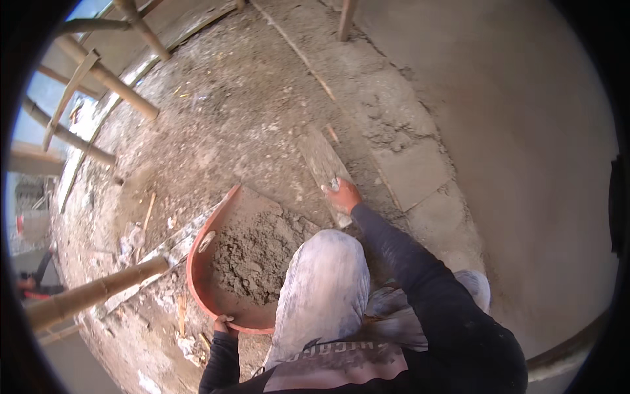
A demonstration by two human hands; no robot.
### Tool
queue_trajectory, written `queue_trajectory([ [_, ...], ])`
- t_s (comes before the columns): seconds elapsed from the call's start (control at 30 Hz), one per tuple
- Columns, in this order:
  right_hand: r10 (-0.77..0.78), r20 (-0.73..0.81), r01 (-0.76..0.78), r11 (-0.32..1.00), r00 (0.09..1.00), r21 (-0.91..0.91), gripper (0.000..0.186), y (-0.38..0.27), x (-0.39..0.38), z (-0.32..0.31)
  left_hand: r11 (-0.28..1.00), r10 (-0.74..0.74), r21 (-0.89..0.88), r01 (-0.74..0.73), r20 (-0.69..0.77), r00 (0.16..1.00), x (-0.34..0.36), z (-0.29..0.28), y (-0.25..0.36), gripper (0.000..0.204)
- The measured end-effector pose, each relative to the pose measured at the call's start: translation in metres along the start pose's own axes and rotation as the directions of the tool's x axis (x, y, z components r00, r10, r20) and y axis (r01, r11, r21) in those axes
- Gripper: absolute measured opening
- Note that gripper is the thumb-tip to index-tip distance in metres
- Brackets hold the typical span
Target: The person applies wet concrete to a lower section of a wall using a trowel, scooping the material from a red plastic container and spreading it over the surface.
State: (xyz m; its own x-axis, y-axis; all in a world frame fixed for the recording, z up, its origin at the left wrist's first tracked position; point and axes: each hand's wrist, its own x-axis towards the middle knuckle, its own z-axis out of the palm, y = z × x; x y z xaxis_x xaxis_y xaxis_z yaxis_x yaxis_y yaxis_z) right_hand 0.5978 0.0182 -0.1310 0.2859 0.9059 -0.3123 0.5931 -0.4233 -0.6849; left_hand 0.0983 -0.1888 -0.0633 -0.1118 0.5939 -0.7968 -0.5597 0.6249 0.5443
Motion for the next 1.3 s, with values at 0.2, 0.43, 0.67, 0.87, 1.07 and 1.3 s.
queue_trajectory([
  [0.2, 0.156, -0.364, -0.114, 0.984, 0.918, 0.133, 0.054, 0.024, 0.029, -0.074, 0.995, 0.058, 0.063, -0.071, 0.187, 0.981, 0.056, 0.114, 0.001, 0.022],
  [0.43, 0.009, -0.609, -0.148, 0.973, 0.793, -0.178, 0.052, 0.042, 0.016, -0.250, 0.935, -0.209, 0.338, 0.104, 0.290, 0.934, 0.173, 0.241, 0.056, 0.035],
  [0.67, 0.090, -0.621, -0.308, 0.917, 0.779, -0.254, 0.054, 0.083, -0.064, -0.305, 0.798, -0.214, 0.599, 0.073, 0.168, 0.962, 0.235, 0.311, 0.115, 0.033],
  [0.87, 0.236, -0.315, -0.376, 0.766, 0.919, -0.521, 0.069, 0.053, -0.079, -0.325, 0.791, -0.280, 0.602, 0.108, 0.201, 0.939, 0.219, 0.368, 0.099, 0.068],
  [1.07, 0.126, 0.165, 0.040, 0.666, 0.978, -0.745, 0.062, 0.033, -0.042, -0.280, 0.880, 0.144, 0.404, -0.249, 0.273, 0.951, 0.237, 0.325, 0.043, 0.068],
  [1.3, 0.117, -0.059, -0.128, 0.764, 0.991, -0.632, 0.069, 0.136, -0.028, -0.098, 0.916, -0.034, 0.396, -0.062, 0.231, 0.972, 0.212, 0.379, 0.053, 0.071],
])
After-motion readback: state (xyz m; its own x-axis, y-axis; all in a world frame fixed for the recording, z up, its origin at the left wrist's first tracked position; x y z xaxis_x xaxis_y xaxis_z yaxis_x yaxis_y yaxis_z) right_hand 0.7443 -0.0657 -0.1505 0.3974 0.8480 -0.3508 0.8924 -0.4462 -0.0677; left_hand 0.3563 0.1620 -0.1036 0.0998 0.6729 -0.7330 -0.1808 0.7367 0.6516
